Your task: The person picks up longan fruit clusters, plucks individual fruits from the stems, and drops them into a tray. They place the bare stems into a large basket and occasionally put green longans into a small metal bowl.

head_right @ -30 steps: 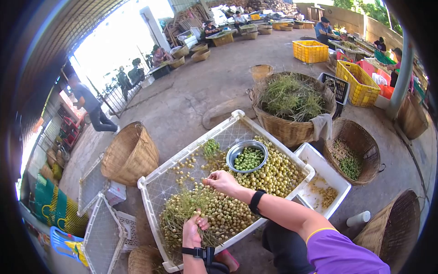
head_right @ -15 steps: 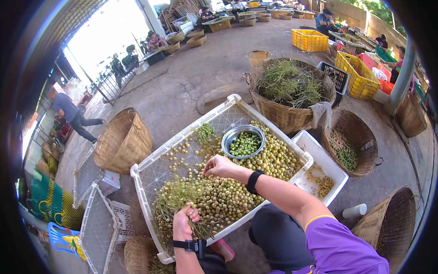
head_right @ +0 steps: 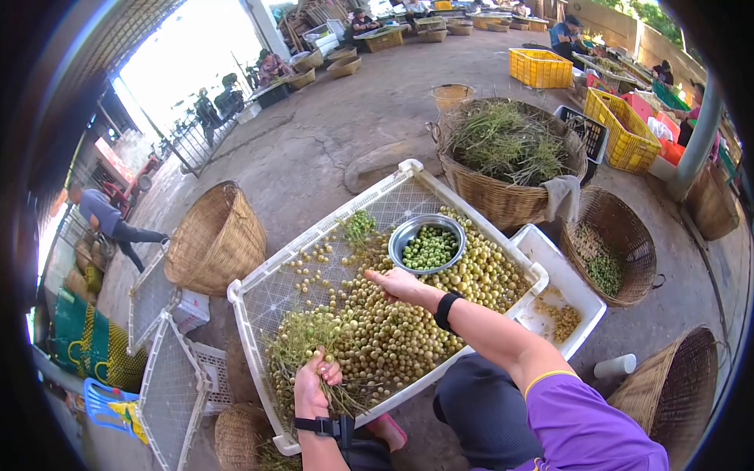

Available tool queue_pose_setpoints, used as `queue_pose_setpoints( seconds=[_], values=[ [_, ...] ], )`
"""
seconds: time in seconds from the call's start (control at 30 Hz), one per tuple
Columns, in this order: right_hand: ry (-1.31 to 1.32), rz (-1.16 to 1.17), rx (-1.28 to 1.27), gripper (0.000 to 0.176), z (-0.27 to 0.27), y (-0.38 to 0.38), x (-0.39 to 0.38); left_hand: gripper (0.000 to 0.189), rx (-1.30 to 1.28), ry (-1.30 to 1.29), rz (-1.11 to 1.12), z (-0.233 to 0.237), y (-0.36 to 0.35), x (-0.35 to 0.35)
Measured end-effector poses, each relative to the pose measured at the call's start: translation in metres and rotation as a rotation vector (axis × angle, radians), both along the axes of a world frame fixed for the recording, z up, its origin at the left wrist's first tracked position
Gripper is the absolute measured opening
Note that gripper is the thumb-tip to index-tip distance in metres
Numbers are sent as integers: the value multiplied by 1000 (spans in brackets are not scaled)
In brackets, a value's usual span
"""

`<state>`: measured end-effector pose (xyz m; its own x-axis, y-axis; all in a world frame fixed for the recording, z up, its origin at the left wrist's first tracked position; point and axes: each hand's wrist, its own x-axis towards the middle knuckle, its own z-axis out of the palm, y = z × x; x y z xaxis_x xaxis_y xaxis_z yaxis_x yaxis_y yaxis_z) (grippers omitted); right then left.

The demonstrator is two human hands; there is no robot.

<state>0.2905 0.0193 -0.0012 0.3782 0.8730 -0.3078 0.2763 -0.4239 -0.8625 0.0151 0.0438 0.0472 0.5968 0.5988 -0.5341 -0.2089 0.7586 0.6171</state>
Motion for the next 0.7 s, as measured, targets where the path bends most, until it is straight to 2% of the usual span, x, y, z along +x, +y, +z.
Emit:
queue_pose_setpoints(
  seconds=[0.07, 0.1, 0.2, 0.27, 0.33, 0.4, 0.47, 0.53, 0.6, 0.67, 0.7],
  values=[
    [626, -85, -91, 61, 5, 3, 0, 23, -20, -13, 34, -2, 2, 2],
    [780, -71, -91, 56, 7, 2, -2, 30, -41, -25, 69, -3, 2, 2],
    [889, -63, -104, 56, 13, 2, -10, 39, -55, -51, 125, -3, 3, 5],
    [868, -78, -111, 57, 19, 0, -16, 41, -35, -83, 104, -7, 4, 6],
    [853, -31, -96, 57, 19, -2, -22, 43, 34, -97, 186, -5, 1, 11],
    [865, 17, -132, 58, 26, -5, -34, 39, 71, -139, 201, -12, 0, 12],
    [782, 105, -138, 57, 37, -11, -49, 25, 182, -125, 284, -15, -2, 17],
    [680, 108, -201, 59, 42, -12, -64, 30, 226, -125, 297, -10, -6, 22],
    [625, 160, -163, 61, 47, -17, -74, 32, 403, 73, 365, -5, -12, 31],
    [587, 159, -199, 65, 39, -14, -81, 33, 458, 83, 390, 8, -21, 40],
    [539, 141, -195, 67, 58, -20, -87, 32, 522, 127, 370, 12, -25, 43]
  ],
)
